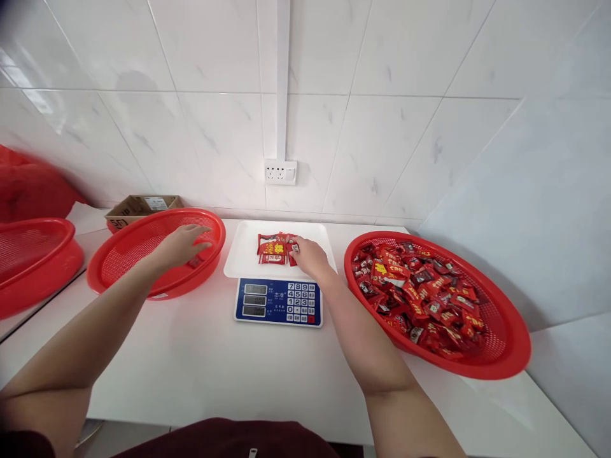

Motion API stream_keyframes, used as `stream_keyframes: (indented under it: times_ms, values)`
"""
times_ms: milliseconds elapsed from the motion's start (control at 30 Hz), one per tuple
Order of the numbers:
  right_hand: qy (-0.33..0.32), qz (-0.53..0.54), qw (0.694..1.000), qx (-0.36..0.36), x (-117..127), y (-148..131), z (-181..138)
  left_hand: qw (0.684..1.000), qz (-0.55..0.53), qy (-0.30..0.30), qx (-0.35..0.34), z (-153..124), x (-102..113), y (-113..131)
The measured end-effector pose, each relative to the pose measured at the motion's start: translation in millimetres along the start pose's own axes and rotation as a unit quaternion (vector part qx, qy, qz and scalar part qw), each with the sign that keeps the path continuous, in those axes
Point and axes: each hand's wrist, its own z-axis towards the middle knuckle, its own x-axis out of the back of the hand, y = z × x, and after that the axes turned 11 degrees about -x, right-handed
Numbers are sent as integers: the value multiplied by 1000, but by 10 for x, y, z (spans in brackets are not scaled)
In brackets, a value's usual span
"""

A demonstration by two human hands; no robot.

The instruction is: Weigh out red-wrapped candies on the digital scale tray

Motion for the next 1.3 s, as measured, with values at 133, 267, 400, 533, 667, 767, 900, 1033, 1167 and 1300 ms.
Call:
stream_keyframes:
  times_ms: [133,267,400,533,667,767,900,1033,1167,1300]
  values:
    - [21,44,999,-7,42,-109,-9,996,-77,-2,-42,55,-153,235]
    - [-16,251,967,44,119,-325,-110,952,-279,-7,-122,320,-384,698]
    - [-75,428,898,65,144,-409,-178,920,-368,44,-126,484,-476,962]
    - [-58,323,943,55,70,-266,-164,961,-248,101,-63,381,-301,701]
    - [-54,65,991,107,-103,-185,-149,999,-22,36,27,134,-17,278]
    - [-46,-48,989,133,-210,-221,-139,998,50,7,32,18,51,232]
    - [-33,-62,988,135,-221,-295,-167,994,-69,4,-90,56,-166,515]
    - [-28,40,983,178,-109,-354,-262,973,-157,1,-170,213,-472,799]
    - [-13,117,975,187,-13,-345,-265,970,-170,51,-166,276,-476,845]
    - [3,45,990,134,-39,-262,-113,990,-42,119,-58,146,-238,607]
